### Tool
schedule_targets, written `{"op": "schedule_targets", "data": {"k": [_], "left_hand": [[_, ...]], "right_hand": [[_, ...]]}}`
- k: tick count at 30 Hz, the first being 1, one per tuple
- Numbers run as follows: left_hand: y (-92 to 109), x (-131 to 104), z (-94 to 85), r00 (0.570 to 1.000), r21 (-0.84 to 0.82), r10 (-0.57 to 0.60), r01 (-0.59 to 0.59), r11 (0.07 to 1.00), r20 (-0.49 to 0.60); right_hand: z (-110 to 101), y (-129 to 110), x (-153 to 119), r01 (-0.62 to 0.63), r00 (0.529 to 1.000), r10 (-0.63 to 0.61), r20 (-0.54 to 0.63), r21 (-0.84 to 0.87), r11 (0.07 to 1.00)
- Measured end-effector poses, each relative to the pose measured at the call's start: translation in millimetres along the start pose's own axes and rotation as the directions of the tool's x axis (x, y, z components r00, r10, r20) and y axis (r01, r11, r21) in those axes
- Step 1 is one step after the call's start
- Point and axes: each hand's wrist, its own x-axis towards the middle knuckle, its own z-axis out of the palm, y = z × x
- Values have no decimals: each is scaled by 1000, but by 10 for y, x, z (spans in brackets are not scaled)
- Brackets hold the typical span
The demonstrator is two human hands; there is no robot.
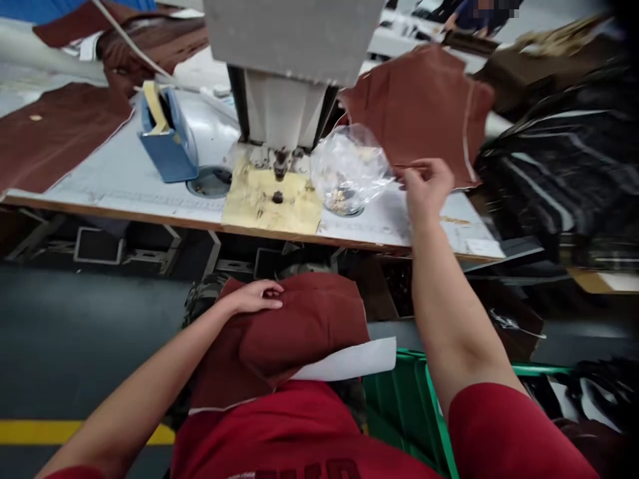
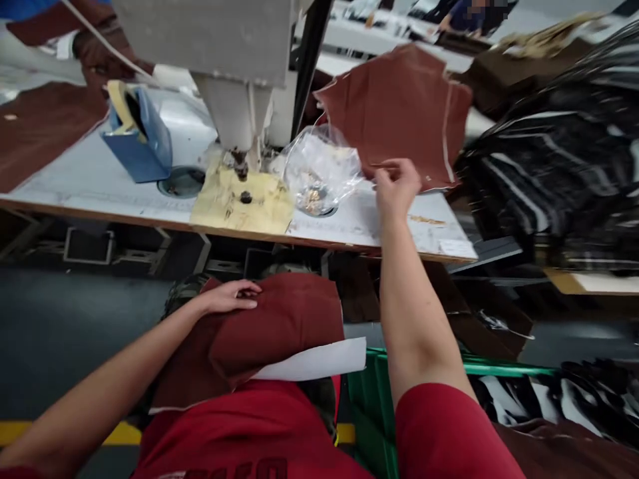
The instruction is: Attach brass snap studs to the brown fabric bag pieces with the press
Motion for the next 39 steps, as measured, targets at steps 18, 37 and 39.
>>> {"op": "schedule_targets", "data": {"k": [18, 37, 39], "left_hand": [[845, -561, 156, 936, 383, 331, -266, 885, -116], [1021, -929, 259, 930, 302, 361, -324, 897, -73], [1010, -897, 216, 951, 178, 306, -295, 939, -39]], "right_hand": [[-148, -1121, -3077, -66, 816, -67, 575, 207, 976], [-154, -1297, -3085, 42, 830, -251, 499, 392, 919], [-141, -1319, -3072, 22, 838, -224, 498, 379, 925]]}}
